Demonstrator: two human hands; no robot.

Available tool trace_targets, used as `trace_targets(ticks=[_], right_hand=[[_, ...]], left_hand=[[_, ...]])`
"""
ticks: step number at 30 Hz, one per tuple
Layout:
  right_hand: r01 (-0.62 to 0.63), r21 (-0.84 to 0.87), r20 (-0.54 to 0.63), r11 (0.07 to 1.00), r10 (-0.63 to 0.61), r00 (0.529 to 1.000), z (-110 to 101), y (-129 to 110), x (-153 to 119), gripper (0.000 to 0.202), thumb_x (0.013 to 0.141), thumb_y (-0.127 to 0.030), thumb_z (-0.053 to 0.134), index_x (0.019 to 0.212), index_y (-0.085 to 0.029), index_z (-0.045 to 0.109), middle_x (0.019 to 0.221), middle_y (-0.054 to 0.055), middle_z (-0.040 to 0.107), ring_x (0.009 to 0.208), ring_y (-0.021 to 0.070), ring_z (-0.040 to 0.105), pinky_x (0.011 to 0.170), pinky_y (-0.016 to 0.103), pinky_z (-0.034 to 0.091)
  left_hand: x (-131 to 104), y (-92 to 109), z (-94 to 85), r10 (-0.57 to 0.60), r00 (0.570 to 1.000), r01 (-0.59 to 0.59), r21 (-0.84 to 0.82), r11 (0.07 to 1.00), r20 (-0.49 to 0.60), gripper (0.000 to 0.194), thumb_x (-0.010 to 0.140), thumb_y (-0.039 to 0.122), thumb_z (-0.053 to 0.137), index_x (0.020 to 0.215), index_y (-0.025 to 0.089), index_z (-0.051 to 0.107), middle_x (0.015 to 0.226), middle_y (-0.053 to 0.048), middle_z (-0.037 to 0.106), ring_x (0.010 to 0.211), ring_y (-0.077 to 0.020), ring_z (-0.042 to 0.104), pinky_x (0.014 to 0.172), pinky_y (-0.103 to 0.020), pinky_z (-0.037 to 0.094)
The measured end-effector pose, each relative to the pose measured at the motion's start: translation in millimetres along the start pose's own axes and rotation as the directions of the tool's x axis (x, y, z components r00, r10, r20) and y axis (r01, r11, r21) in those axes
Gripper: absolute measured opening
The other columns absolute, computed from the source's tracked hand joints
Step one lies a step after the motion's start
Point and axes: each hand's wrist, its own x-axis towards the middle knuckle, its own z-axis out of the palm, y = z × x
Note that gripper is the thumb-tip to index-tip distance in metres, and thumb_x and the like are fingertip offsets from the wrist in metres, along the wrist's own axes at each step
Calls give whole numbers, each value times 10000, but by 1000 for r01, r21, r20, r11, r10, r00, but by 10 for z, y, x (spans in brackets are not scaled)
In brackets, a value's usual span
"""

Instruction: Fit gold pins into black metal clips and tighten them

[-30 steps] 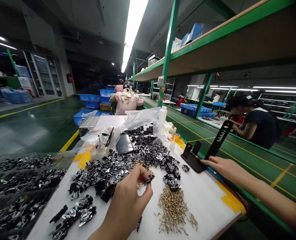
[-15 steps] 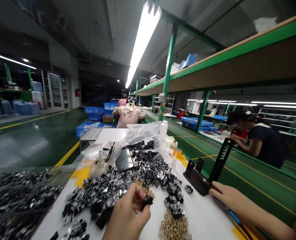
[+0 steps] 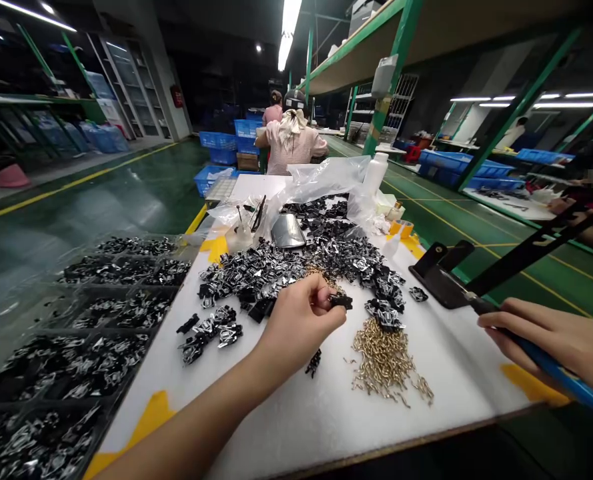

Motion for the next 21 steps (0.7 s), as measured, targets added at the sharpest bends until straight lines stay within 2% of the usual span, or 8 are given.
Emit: trace_targets(ticks=[2, 4, 7, 11, 16, 19, 21], right_hand=[[26, 8, 26, 1000, -26, 999, -36, -101, 21, 187, 865, -327, 441, 900, -268, 616, 829, 20, 584, 647, 124, 578, 551, 230, 402], [29, 30, -29, 999, -28, 999, -60, -225, 49, 176, 862, -328, 452, 921, -273, 609, 871, 28, 580, 664, 127, 579, 572, 235, 407], [19, 143, -70, 990, -9, 998, -96, -442, 119, 167, 862, -301, 456, 953, -286, 595, 927, 37, 576, 727, 139, 592, 618, 241, 418], [6, 262, -47, 965, 6, 999, -143, -665, 238, 175, 878, -289, 409, 952, -297, 567, 930, 33, 588, 779, 161, 604, 637, 256, 427], [46, 265, -61, 963, -30, 998, -120, -660, 310, 164, 879, -285, 413, 932, -270, 568, 905, 16, 590, 742, 134, 602, 613, 231, 423], [94, 290, -88, 952, -72, 994, -92, -619, 301, 132, 859, -234, 462, 928, -246, 574, 873, 14, 581, 710, 108, 579, 602, 215, 402], [85, 323, -102, 942, -55, 993, -93, -629, 292, 123, 852, -207, 473, 900, -240, 581, 838, 18, 572, 692, 106, 563, 605, 222, 396]], left_hand=[[6, -12, 4, -4, 1000, 4, 17, 1000, 8, 282, 696, 169, 533, 623, 202, 262, 604, 63, 351, 532, -80, 274, 506, -229, 236], [5, -37, 13, -2, 1000, 2, 24, 1000, 14, 282, 692, 167, 526, 618, 203, 256, 584, 67, 313, 525, -82, 250, 497, -230, 215], [0, -82, 29, 23, 1000, -23, 16, 1000, 18, 276, 688, 168, 516, 625, 204, 250, 604, 59, 333, 530, -82, 266, 498, -231, 209], [8, -112, 38, 32, 999, -32, 33, 999, 13, 279, 688, 170, 513, 623, 204, 243, 593, 59, 315, 531, -83, 275, 500, -229, 210], [30, -87, 31, 30, 1000, -31, 98, 995, 4, 305, 670, 157, 535, 590, 198, 242, 555, 68, 315, 506, -76, 259, 491, -232, 221], [41, -87, 38, 74, 997, -73, 107, 992, -7, 310, 676, 154, 533, 575, 196, 243, 547, 67, 331, 496, -68, 294, 513, -234, 262], [53, -98, 51, 102, 995, -100, 103, 990, -9, 319, 678, 147, 530, 569, 196, 235, 547, 65, 332, 494, -61, 309, 522, -230, 276]])
